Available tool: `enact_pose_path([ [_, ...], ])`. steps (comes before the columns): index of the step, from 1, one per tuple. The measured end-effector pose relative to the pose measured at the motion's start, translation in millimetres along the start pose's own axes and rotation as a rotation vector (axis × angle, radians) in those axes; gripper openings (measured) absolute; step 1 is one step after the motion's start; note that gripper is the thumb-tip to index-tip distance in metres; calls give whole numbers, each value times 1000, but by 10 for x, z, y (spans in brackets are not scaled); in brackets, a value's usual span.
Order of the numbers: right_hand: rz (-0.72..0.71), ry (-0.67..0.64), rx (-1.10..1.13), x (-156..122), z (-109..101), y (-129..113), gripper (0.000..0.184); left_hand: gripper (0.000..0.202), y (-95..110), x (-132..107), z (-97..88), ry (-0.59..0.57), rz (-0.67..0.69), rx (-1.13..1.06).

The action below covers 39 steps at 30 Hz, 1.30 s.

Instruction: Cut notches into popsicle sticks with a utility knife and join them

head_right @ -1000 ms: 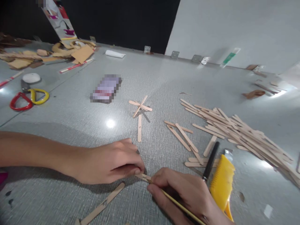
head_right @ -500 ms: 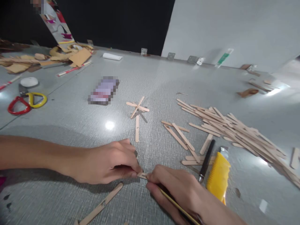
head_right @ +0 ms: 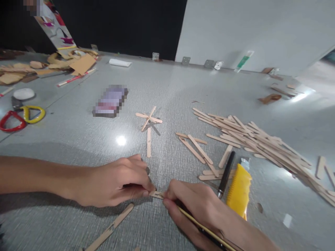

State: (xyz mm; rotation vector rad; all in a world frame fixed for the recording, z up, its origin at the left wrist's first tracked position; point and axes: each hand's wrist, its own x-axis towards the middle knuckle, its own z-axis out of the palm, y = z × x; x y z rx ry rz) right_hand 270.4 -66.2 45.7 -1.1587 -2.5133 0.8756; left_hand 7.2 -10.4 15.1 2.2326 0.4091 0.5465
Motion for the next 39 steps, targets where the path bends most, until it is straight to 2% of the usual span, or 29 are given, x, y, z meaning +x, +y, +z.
enact_pose_path([
  [8,40,-11,20,10,-26,-44,25,19,6,-17,2,-18,-13,14],
  [14,76,-32,75,-2,14,57,26,22,41,-9,-15,-24,-25,10],
  [22,64,92,135,-85,40,133,27,23,37,-21,-38,-43,-28,-7],
  [28,-101,31,193,-89,102,107,16,18,58,-27,-46,-40,-57,9],
  [34,-280,74,21,-84,192,150,13,18,57,-24,-56,-61,-71,0],
  [39,-317,61,-26,-82,219,178,19,19,47,-20,-54,-51,-58,-11],
])
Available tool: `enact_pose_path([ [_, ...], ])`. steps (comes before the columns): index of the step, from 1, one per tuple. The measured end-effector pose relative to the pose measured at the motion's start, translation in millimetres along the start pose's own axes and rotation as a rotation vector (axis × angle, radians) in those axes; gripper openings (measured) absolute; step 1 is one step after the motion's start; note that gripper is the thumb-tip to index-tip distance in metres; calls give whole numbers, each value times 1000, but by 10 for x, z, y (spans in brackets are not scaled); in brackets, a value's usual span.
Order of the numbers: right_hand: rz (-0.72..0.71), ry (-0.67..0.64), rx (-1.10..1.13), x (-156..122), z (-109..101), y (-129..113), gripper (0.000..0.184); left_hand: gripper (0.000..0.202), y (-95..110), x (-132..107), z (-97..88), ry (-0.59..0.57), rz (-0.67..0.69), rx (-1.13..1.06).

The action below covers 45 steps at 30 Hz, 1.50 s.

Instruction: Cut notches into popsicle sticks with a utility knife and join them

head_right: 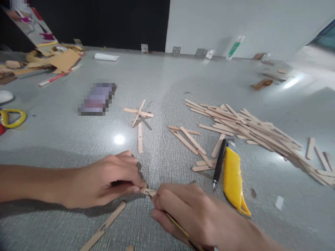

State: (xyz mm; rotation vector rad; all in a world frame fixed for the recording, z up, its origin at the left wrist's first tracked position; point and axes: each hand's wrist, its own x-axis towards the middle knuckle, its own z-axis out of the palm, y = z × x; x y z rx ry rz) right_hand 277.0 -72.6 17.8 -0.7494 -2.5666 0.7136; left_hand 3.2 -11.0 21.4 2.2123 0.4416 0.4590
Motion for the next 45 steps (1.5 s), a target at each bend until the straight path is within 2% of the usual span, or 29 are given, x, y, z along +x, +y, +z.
enact_pose_path([
  [5,-35,-28,-159,4,-6,-55,23,20,-17,-6,4,9,17,-12],
  [9,-42,-145,-188,74,-73,-150,42,23,-22,0,-5,-4,32,-14],
  [12,-29,-180,-218,115,-119,-193,50,25,-25,3,-9,-13,32,-12],
  [20,-19,-218,-224,18,-92,-109,31,23,-32,0,14,-1,28,-15],
  [27,4,-202,-205,3,-93,-85,31,19,-29,-13,7,-2,24,-22],
  [33,16,-108,-225,26,-97,-105,34,18,-23,-4,0,-18,20,-26],
  [37,57,-109,-157,74,-128,-128,35,18,-5,3,-12,-20,15,-25],
  [45,160,-114,-2,51,-202,-143,22,17,-19,-6,12,-1,37,5],
])
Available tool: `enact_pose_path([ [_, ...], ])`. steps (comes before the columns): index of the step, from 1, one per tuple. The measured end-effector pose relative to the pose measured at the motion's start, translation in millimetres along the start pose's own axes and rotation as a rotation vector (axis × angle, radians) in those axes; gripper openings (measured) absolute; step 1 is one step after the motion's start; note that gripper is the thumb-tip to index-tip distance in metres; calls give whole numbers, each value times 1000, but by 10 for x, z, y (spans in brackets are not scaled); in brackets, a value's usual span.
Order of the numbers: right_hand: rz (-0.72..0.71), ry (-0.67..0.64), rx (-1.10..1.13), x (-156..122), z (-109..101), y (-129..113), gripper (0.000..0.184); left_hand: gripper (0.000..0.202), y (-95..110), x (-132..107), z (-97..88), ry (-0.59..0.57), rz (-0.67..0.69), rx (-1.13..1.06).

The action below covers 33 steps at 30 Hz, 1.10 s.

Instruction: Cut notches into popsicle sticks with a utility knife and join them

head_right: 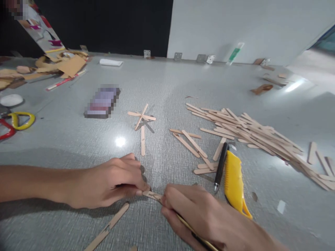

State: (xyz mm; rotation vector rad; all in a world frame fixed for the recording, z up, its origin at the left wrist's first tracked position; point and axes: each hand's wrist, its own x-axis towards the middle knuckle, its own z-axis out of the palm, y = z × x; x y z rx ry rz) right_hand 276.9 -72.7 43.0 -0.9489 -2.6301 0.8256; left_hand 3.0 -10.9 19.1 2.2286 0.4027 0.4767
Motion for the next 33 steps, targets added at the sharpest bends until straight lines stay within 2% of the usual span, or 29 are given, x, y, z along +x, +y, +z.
enact_pose_path([
  [9,39,30,49,-13,9,3,21,17,-2,9,-13,-1,-10,-1],
  [15,108,67,57,-30,-5,-50,13,17,-12,10,2,13,-4,5],
  [20,68,93,23,47,29,-76,21,17,-19,14,17,28,3,-7],
  [25,42,103,33,58,63,-72,22,19,-27,11,25,18,6,7],
  [30,-18,106,-37,48,167,43,23,20,-47,20,40,5,8,2],
  [33,-111,183,-60,66,276,128,27,20,-60,28,51,3,13,-3],
])
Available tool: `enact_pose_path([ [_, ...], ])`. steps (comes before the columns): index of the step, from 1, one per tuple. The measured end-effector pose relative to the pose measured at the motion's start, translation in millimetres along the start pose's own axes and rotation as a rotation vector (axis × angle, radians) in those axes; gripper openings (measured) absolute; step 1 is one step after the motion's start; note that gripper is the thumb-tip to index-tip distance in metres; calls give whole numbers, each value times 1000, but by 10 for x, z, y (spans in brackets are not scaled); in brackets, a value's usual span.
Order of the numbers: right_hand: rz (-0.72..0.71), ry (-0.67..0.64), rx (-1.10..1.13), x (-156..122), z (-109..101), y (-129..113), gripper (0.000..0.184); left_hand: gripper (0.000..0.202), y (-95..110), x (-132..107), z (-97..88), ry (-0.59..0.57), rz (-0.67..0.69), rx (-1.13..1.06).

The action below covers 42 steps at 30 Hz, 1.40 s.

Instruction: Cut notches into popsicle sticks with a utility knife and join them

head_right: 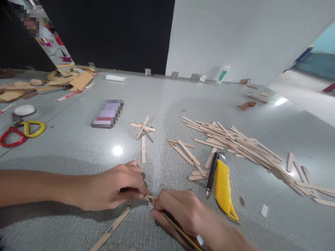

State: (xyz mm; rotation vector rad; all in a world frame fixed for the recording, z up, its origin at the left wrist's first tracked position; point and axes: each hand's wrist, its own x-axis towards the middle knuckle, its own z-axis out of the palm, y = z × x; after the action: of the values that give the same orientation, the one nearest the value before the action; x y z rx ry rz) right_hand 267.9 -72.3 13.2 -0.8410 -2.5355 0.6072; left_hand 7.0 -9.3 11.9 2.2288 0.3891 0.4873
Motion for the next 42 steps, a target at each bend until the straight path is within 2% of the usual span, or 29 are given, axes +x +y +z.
enact_pose_path([
  [3,-3,56,14,14,22,0,25,21,1,5,6,1,-6,2],
  [8,221,-20,136,-51,-121,-74,18,19,32,2,0,28,-19,13],
  [13,443,75,271,-121,-131,-81,29,18,42,-10,-5,32,-15,22],
  [16,550,194,302,-87,-113,-103,26,18,34,-10,-3,37,-24,23],
  [20,484,260,323,-71,-118,-95,31,17,37,-5,-5,46,-39,16],
  [22,511,334,335,-80,-121,-93,22,17,50,-12,-15,71,-59,9],
  [24,576,458,390,-90,-120,-100,10,18,72,-28,-32,138,-129,-15],
  [27,565,561,535,-107,-107,-96,20,20,107,-59,-52,260,-242,-85],
  [31,483,593,722,-131,-71,-33,36,21,121,-93,-43,336,-237,-144],
  [33,506,619,747,-126,-54,-12,35,20,117,-100,-33,364,-218,-150],
  [37,578,627,626,-79,-61,-40,16,16,118,-102,-30,405,-179,-139],
  [42,648,537,457,-40,-112,-89,18,15,126,-98,-33,409,-176,-150],
])
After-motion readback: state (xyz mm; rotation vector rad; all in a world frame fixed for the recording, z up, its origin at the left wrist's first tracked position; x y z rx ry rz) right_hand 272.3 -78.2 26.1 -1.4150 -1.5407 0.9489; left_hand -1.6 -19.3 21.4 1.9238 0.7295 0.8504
